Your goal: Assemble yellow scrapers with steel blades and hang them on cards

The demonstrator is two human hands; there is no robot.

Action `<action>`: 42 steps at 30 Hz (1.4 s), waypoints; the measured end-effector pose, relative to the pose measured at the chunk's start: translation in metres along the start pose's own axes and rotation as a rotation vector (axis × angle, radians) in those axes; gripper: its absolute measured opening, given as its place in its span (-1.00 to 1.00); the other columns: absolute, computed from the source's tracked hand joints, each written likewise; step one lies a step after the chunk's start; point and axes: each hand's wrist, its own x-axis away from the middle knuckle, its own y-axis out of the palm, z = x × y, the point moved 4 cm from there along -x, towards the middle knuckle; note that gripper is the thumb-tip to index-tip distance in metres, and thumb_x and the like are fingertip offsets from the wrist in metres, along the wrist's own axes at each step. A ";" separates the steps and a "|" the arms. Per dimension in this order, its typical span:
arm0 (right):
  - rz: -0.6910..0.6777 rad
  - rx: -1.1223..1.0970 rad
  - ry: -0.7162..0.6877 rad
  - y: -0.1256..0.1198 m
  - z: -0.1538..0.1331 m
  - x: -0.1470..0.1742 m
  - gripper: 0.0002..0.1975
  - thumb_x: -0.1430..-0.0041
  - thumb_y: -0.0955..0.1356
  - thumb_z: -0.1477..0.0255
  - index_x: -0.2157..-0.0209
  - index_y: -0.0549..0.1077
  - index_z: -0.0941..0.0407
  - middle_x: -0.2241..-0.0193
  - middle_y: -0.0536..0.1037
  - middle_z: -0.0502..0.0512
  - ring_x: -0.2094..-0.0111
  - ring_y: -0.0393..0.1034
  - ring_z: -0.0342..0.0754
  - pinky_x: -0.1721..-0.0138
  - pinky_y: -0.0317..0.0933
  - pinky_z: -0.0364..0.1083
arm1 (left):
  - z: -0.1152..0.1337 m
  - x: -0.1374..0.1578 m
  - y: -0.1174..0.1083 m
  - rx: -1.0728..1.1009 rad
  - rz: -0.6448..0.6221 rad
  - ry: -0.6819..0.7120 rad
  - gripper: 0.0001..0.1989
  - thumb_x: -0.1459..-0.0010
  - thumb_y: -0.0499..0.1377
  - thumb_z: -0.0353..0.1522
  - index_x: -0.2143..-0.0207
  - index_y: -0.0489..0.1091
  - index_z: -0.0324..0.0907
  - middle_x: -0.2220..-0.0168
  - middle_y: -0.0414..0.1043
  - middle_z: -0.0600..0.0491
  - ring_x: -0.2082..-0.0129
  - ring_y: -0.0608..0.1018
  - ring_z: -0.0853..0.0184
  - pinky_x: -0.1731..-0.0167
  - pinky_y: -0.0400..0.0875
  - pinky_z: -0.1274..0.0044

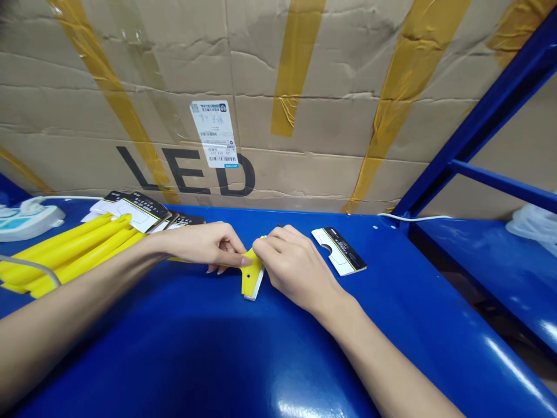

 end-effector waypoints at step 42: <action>-0.372 -0.102 0.211 0.005 0.012 0.006 -0.85 -0.20 0.30 0.62 0.37 0.30 0.09 0.47 0.41 0.03 0.43 0.27 -0.06 0.37 0.05 -0.11 | -0.021 -0.003 -0.013 0.039 0.060 -0.087 -0.59 -0.16 0.20 -0.07 0.54 0.48 -0.20 0.55 0.47 0.07 0.58 0.50 0.39 0.53 0.35 0.60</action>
